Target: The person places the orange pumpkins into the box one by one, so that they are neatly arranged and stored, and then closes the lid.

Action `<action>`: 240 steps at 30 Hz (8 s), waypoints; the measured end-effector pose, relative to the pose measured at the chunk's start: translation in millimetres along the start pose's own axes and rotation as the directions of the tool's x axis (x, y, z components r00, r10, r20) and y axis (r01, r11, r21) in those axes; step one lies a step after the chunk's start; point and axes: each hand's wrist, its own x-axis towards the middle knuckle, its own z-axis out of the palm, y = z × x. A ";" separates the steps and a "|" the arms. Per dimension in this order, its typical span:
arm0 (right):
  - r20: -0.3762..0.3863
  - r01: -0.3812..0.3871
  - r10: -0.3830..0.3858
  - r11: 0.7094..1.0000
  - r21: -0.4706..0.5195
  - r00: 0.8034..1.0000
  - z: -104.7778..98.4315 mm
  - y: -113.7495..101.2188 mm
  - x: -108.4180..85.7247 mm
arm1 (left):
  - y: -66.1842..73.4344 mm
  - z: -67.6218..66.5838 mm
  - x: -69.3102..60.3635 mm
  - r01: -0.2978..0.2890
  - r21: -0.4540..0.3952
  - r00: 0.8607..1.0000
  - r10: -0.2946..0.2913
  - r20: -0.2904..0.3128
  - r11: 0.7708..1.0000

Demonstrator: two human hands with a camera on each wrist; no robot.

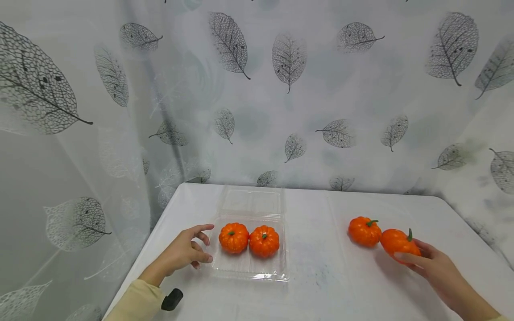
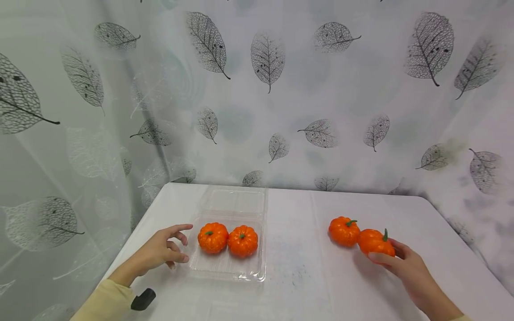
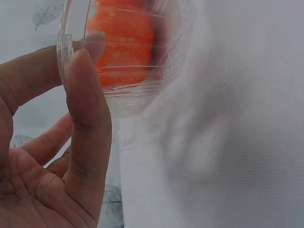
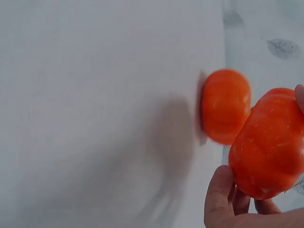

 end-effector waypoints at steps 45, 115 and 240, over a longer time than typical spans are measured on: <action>0.587 0.228 -0.359 0.930 0.288 0.726 246.6 -125.3 -54.3 | -0.5 -1.7 1.4 -0.002 -0.016 1.000 0.002 0.013 1.000; 0.506 0.579 -0.417 0.786 -0.216 0.755 300.7 -118.7 -44.9 | -0.3 -1.6 -1.2 0.005 -0.004 1.000 -0.005 0.001 1.000; 0.103 0.292 -0.273 0.908 -0.300 0.956 80.7 -43.2 34.9 | 1.6 1.4 0.3 0.011 -0.010 1.000 -0.011 0.001 1.000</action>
